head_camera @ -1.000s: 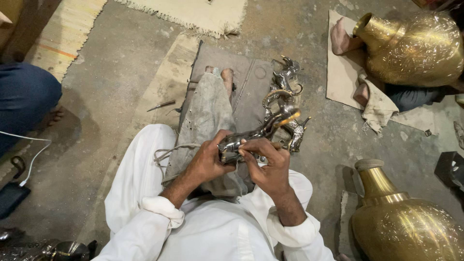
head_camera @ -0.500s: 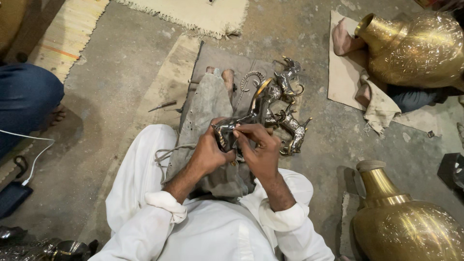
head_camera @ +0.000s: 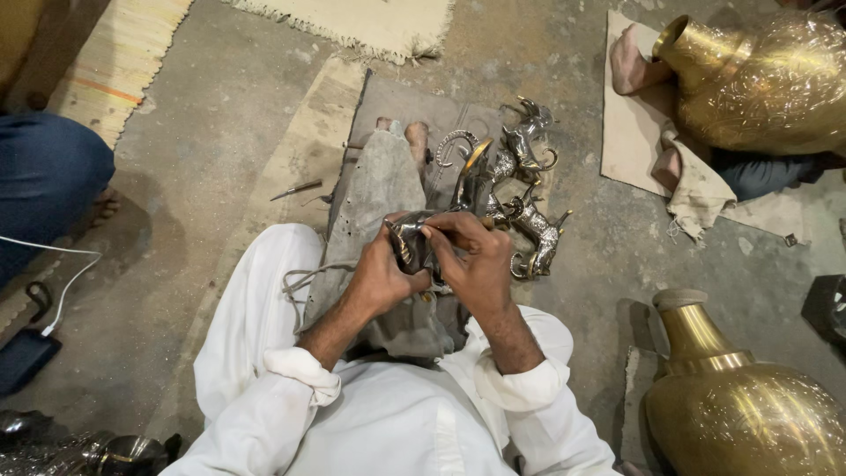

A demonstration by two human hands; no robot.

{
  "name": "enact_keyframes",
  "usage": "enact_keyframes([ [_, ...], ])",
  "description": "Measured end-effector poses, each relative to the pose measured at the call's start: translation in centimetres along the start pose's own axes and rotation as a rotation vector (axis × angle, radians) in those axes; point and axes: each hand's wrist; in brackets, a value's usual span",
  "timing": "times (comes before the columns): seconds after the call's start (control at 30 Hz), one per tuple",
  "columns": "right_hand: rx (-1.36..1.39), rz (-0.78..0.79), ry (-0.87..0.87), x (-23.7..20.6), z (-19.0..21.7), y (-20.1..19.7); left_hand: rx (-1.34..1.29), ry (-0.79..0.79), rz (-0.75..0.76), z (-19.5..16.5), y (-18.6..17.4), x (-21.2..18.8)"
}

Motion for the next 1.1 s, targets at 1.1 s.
enact_keyframes([
  [1.1,0.061,-0.003,-0.168,-1.0,-1.7,-0.1,-0.054,0.097,-0.020,0.9,0.0,0.3],
])
Point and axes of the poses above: each hand's wrist, its own x-axis towards the middle knuckle, its own y-axis out of the palm, z = x × y, and after that the axes turned 2 degrees about -x, right-handed
